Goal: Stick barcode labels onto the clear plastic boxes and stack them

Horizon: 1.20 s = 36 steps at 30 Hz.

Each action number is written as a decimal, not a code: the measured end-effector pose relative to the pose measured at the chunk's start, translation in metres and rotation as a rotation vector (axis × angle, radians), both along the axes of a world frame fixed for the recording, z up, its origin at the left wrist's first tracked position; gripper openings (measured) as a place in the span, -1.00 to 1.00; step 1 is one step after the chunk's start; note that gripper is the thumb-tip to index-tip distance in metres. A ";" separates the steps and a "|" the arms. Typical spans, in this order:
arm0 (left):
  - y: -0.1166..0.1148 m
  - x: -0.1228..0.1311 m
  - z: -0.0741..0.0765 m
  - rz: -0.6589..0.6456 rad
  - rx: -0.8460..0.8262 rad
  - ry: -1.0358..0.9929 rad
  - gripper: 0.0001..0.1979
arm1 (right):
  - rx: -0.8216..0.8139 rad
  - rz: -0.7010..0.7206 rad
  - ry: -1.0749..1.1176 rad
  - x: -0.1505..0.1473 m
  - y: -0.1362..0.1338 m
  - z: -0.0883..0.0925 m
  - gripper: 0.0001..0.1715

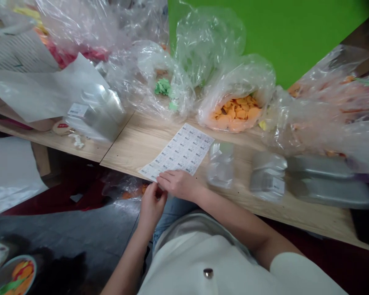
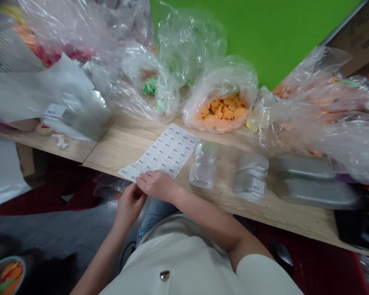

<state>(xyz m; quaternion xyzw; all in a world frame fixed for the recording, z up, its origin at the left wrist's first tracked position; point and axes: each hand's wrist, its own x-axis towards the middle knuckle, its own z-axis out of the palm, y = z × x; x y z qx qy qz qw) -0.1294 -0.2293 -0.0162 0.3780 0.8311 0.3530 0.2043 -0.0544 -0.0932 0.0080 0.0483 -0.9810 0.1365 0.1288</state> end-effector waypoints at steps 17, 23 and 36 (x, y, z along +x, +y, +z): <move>0.018 -0.002 0.073 -0.044 -0.040 -1.030 -0.43 | -0.291 -0.369 0.338 0.071 0.009 0.029 -0.63; 0.073 0.040 0.088 -0.100 0.036 -0.824 -0.65 | -0.919 -0.653 0.332 0.108 0.011 0.046 -0.41; 0.117 0.079 0.024 -0.404 0.295 -0.106 -0.63 | -1.120 -0.980 0.249 0.151 0.086 0.019 -0.52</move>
